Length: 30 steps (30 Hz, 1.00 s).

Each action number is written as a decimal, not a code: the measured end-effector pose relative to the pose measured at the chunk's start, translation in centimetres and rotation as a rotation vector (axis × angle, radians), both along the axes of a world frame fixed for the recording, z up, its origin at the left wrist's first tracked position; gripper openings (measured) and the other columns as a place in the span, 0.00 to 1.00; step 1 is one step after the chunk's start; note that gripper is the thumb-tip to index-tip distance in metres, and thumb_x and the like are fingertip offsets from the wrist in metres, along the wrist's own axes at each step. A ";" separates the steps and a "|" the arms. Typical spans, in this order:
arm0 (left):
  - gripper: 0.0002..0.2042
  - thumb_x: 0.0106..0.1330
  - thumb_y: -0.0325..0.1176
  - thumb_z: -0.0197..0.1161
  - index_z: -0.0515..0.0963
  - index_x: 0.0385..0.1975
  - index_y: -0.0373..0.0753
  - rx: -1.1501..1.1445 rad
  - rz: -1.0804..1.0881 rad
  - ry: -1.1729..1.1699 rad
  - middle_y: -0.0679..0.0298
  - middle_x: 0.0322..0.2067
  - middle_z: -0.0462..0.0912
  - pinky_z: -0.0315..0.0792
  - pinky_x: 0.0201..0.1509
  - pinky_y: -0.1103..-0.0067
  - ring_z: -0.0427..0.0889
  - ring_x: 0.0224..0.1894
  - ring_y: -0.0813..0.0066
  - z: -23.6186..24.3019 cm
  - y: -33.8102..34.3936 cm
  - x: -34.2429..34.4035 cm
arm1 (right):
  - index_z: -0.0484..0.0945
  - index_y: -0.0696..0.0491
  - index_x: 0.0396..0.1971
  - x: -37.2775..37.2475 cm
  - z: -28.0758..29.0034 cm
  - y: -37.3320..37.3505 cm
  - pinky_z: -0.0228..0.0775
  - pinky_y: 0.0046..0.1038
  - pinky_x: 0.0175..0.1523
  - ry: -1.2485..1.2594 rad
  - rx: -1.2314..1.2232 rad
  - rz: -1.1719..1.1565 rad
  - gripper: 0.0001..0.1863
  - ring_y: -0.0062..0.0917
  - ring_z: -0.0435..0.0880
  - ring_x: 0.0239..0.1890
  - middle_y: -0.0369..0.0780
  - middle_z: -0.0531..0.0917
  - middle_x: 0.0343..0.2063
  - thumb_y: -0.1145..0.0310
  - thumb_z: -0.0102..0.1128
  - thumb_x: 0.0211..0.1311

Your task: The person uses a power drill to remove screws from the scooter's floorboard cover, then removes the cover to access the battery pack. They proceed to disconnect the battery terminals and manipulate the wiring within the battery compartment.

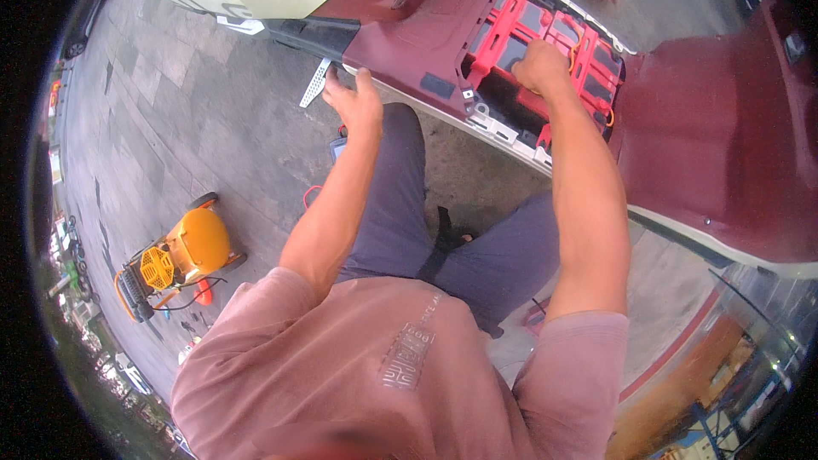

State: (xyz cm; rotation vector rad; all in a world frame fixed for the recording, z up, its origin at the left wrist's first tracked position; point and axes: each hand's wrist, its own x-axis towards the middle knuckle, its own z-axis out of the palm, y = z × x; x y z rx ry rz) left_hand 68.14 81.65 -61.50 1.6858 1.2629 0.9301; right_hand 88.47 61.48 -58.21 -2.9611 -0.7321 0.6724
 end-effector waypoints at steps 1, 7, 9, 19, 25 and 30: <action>0.24 0.62 0.36 0.59 0.70 0.58 0.35 0.202 -0.257 0.139 0.42 0.57 0.67 0.57 0.66 0.54 0.60 0.64 0.39 0.5 -0.4 -0.8 | 0.82 0.62 0.39 -0.1 -0.2 0.1 0.74 0.42 0.53 -0.017 -0.011 -0.011 0.22 0.47 0.83 0.46 0.55 0.83 0.42 0.60 0.62 0.50; 0.18 0.59 0.33 0.63 0.78 0.51 0.51 0.464 -0.753 0.433 0.54 0.60 0.68 0.59 0.64 0.51 0.62 0.63 0.47 1.9 -0.4 -1.8 | 0.81 0.58 0.44 -1.5 0.7 0.3 0.75 0.42 0.52 -0.130 0.152 -0.120 0.20 0.46 0.83 0.47 0.53 0.83 0.42 0.64 0.61 0.52; 0.21 0.58 0.35 0.63 0.75 0.54 0.44 0.653 -0.828 0.365 0.49 0.60 0.67 0.60 0.63 0.51 0.64 0.61 0.43 1.3 0.9 -2.1 | 0.81 0.58 0.43 -4.7 1.9 -1.5 0.76 0.39 0.50 -0.105 0.531 -0.240 0.19 0.43 0.84 0.45 0.52 0.84 0.40 0.63 0.62 0.54; 0.21 0.60 0.34 0.68 0.75 0.52 0.35 0.562 -0.755 0.252 0.51 0.54 0.71 0.66 0.60 0.65 0.69 0.58 0.55 -1.9 2.6 -2.3 | 0.76 0.57 0.46 -32.8 -11.8 -29.1 0.73 0.27 0.45 -0.030 0.793 -1.226 0.14 0.30 0.82 0.38 0.42 0.82 0.34 0.69 0.57 0.63; 0.22 0.57 0.35 0.72 0.77 0.51 0.38 0.581 -0.828 0.357 0.58 0.49 0.75 0.69 0.49 0.72 0.72 0.50 0.63 -0.7 4.3 -2.1 | 0.60 0.54 0.63 -42.8 -24.6 -26.2 0.64 0.45 0.61 0.019 -0.042 -0.710 0.42 0.46 0.74 0.55 0.52 0.73 0.53 0.59 0.69 0.48; 0.21 0.56 0.34 0.72 0.76 0.49 0.38 0.601 -0.864 0.364 0.57 0.47 0.75 0.69 0.50 0.71 0.72 0.50 0.62 0.0 4.5 -1.8 | 0.55 0.56 0.66 -41.8 -26.3 -24.7 0.65 0.45 0.59 0.188 -0.017 -0.888 0.48 0.48 0.73 0.55 0.51 0.72 0.55 0.67 0.71 0.44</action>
